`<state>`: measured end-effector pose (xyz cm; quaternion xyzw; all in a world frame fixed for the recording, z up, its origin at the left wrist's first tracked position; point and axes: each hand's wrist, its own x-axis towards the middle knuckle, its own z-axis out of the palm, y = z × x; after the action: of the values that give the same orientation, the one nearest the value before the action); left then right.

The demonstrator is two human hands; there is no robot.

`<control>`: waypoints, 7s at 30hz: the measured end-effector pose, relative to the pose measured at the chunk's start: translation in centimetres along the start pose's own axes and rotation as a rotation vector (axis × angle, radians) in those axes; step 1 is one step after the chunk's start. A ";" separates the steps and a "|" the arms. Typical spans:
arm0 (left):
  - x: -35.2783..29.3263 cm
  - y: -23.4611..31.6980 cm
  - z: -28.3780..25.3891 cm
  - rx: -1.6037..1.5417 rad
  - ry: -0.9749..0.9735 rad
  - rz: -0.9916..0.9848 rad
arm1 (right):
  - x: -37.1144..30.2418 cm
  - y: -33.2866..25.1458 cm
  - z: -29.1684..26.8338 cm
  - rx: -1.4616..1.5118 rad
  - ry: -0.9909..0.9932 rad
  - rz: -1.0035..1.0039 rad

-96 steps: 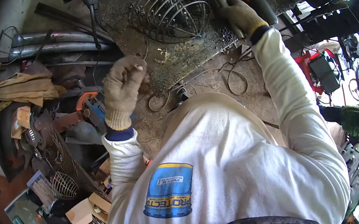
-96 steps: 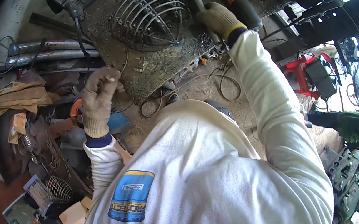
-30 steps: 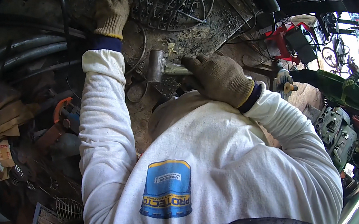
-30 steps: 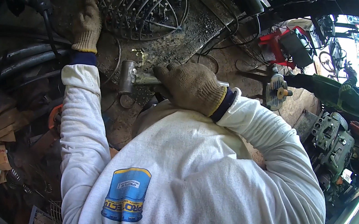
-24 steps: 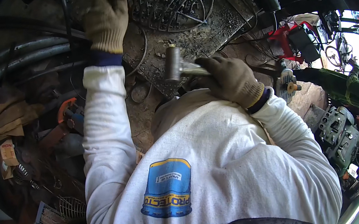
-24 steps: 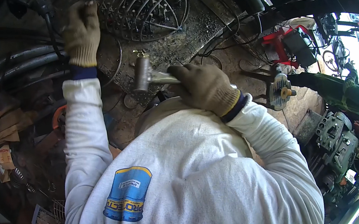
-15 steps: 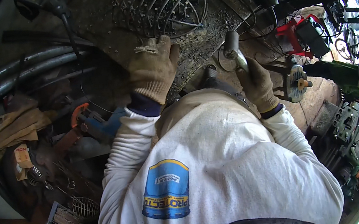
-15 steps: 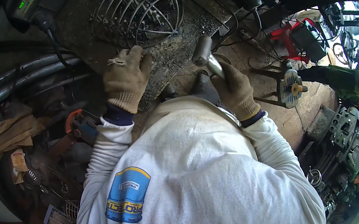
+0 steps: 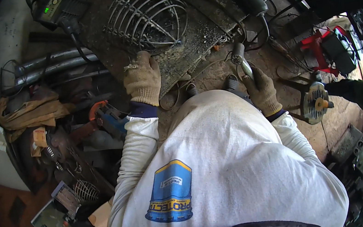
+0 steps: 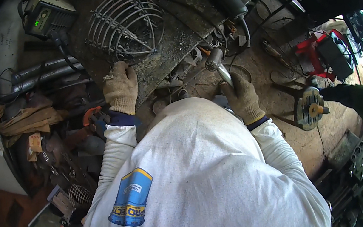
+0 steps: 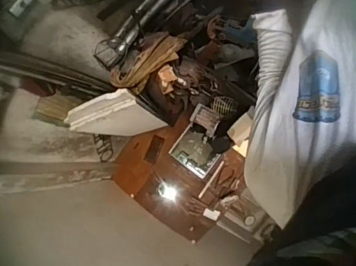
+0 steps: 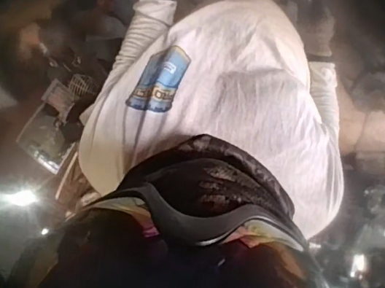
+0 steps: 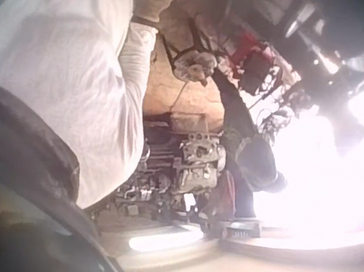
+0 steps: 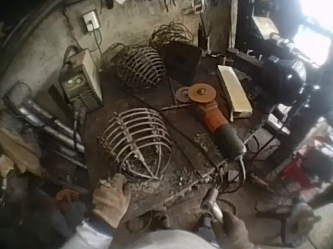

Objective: The person uses a hammer and an angle grinder to manipulate a metal wire cage on a workbench, then performs spot welding at various wire intersections.

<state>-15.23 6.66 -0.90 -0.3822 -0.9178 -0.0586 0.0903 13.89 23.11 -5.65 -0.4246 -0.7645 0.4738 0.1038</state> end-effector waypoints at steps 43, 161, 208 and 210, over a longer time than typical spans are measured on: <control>-7.0 3.0 1.5 -0.110 0.230 -0.211 | 19.1 -13.7 -2.6 -0.423 -0.161 -0.380; 9.4 -4.7 -6.2 -0.286 0.263 -0.026 | 22.2 -19.6 -0.6 -0.377 0.234 -0.588; -1.7 22.8 -6.5 -1.346 -0.188 -0.168 | 12.9 -8.8 -9.9 1.150 -0.551 -0.232; -2.3 22.2 -6.4 -1.331 -0.228 -0.187 | 12.4 -8.9 -9.4 1.133 -0.593 -0.247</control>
<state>2.93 19.55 5.74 -0.2789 -0.7192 -0.5778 -0.2667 6.64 36.68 3.52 -0.0640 -0.4357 0.8852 0.1499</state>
